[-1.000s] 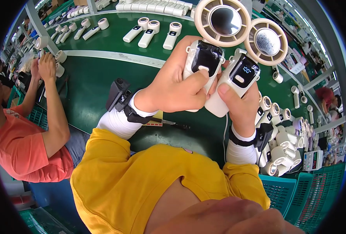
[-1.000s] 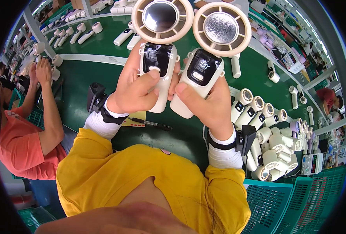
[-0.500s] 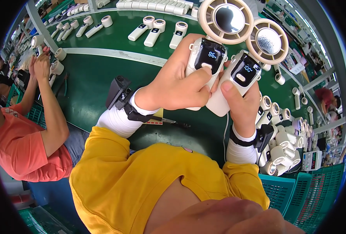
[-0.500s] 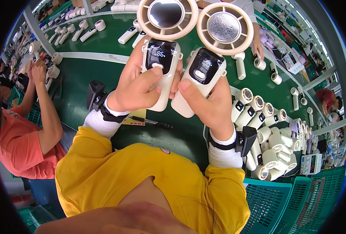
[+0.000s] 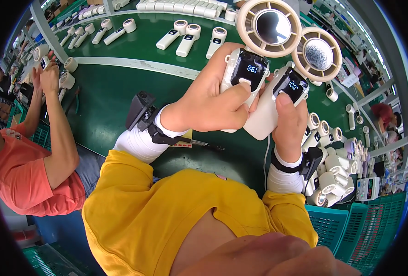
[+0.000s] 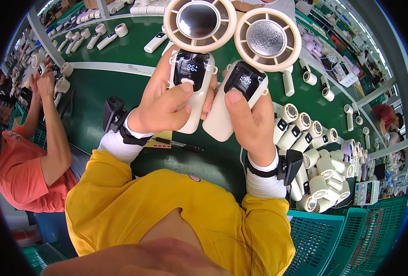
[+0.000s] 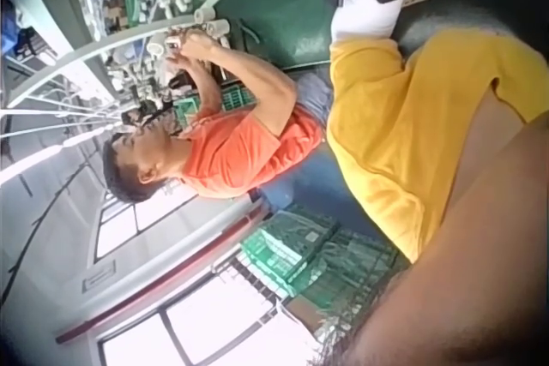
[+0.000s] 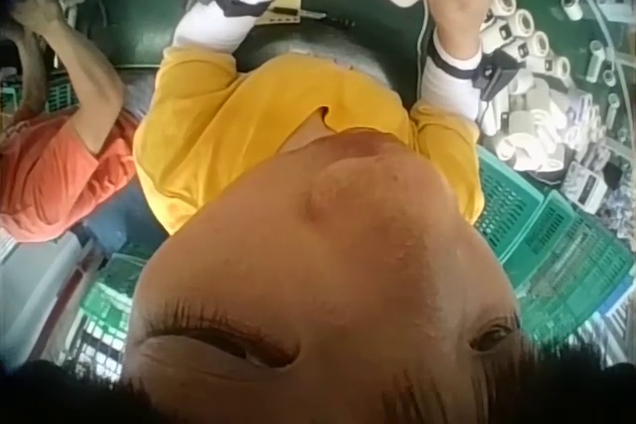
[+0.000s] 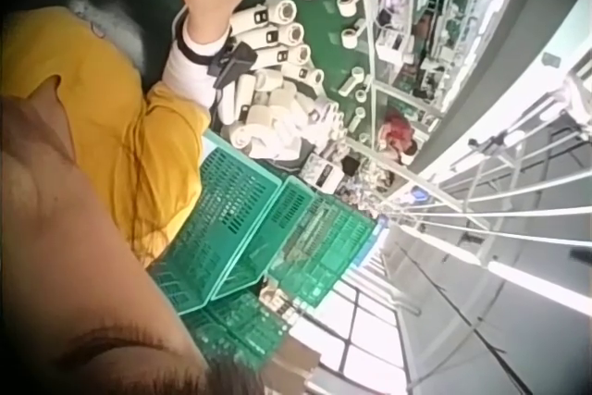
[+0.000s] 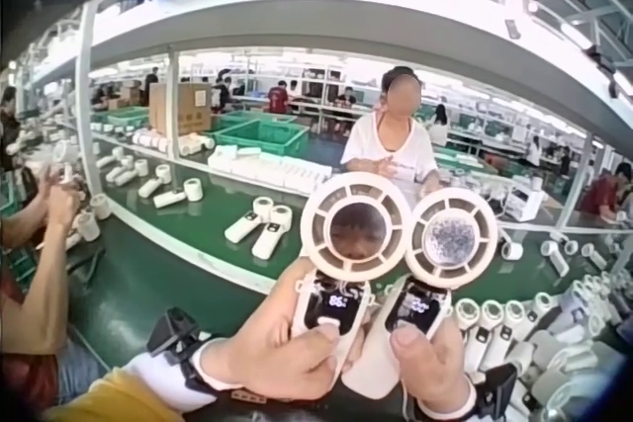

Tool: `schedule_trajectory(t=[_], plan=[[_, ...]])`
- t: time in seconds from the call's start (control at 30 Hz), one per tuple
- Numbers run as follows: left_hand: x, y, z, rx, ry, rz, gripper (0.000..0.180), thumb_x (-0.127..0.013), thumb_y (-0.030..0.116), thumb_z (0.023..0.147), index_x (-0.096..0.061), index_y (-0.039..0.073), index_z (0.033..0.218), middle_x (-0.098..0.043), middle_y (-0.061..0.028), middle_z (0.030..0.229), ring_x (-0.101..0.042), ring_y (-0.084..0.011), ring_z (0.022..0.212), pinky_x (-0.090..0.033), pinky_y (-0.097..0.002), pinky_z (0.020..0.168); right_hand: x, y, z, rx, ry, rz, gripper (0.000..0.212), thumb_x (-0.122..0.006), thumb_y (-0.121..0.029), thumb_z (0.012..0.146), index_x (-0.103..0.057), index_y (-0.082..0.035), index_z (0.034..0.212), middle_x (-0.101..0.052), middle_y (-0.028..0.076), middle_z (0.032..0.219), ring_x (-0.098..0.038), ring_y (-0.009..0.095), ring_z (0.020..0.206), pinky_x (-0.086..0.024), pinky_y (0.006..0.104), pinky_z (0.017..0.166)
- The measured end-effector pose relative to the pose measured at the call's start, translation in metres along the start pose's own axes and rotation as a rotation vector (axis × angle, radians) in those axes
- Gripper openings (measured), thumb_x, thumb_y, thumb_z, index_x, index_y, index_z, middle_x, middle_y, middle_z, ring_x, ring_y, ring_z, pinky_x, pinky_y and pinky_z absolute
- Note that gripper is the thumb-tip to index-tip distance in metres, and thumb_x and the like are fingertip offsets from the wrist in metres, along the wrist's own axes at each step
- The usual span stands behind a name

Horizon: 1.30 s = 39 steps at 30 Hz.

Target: The person tests handheld fans by plugging in a cable, pressing a button to cycle through settings, and then unplugging them before placing them back on the table.

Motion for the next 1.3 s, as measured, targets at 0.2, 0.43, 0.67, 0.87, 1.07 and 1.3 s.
schedule_trajectory(t=[0.2,0.43,0.67,0.87,1.07,1.3], plan=[[-0.0013,0.0017,0.0001,0.008,0.027,-0.056,0.061,-0.029,-0.005,0.068,-0.012,0.003,0.126,-0.047,-0.0147,0.092,-0.050,-0.0193,0.062,-0.042,-0.0305,0.054,0.0005,0.0004,-0.0003,0.022,-0.004,-0.005,0.050,-0.053,-0.033,0.078,-0.043,0.006,0.109,-0.056,0.013,0.089,-0.056,0.018,0.077,-0.045,0.0275,0.070],[0.0007,-0.0010,-0.0004,0.032,0.020,-0.010,0.062,-0.029,-0.005,0.067,-0.012,0.003,0.126,-0.047,-0.0144,0.093,-0.050,-0.0195,0.063,-0.042,-0.0308,0.055,-0.0033,-0.0015,0.0029,0.102,-0.042,0.095,0.029,-0.048,-0.020,0.085,-0.039,0.002,0.101,-0.054,0.013,0.074,-0.054,0.017,0.063,-0.045,0.0268,0.057],[-0.0008,0.0039,-0.0002,-0.032,0.006,0.056,0.063,-0.029,-0.006,0.065,-0.012,0.003,0.126,-0.047,-0.0143,0.094,-0.050,-0.0202,0.064,-0.042,-0.0318,0.056,-0.0067,-0.0038,0.0033,0.129,-0.100,0.086,0.028,-0.048,-0.019,0.085,-0.039,0.002,0.102,-0.054,0.012,0.074,-0.054,0.016,0.064,-0.044,0.0259,0.057],[0.0046,-0.0012,0.0006,0.072,0.110,-0.016,0.035,-0.043,-0.009,0.062,-0.039,-0.008,0.097,-0.042,-0.0158,0.101,-0.050,-0.0134,0.068,-0.043,-0.0255,0.062,-0.0031,-0.0007,0.0023,0.094,-0.062,0.058,0.027,-0.048,-0.017,0.084,-0.039,0.002,0.101,-0.054,0.012,0.074,-0.054,0.016,0.064,-0.044,0.0257,0.057],[0.0043,-0.0041,-0.0018,0.052,0.068,-0.134,0.032,-0.045,-0.010,0.062,-0.042,-0.011,0.094,-0.043,-0.0164,0.101,-0.050,-0.0129,0.069,-0.043,-0.0255,0.064,-0.0057,-0.0042,0.0033,0.123,-0.095,0.087,0.026,-0.049,-0.016,0.084,-0.040,0.002,0.101,-0.054,0.012,0.075,-0.054,0.016,0.064,-0.044,0.0260,0.057],[-0.0004,0.0037,0.0005,0.024,0.041,-0.026,0.053,-0.035,-0.007,0.062,-0.023,-0.004,0.113,-0.045,-0.0150,0.097,-0.050,-0.0181,0.067,-0.042,-0.0301,0.065,-0.0034,-0.0015,0.0012,0.103,-0.061,0.113,0.026,-0.049,-0.016,0.084,-0.041,0.002,0.100,-0.054,0.012,0.076,-0.054,0.017,0.063,-0.045,0.0268,0.057]])
Point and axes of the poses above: each hand's wrist, its own z-axis towards the middle knuckle, its own x-axis out of the back of the hand, y = z × x, the point moved 7 cm from there along z, towards the middle knuckle
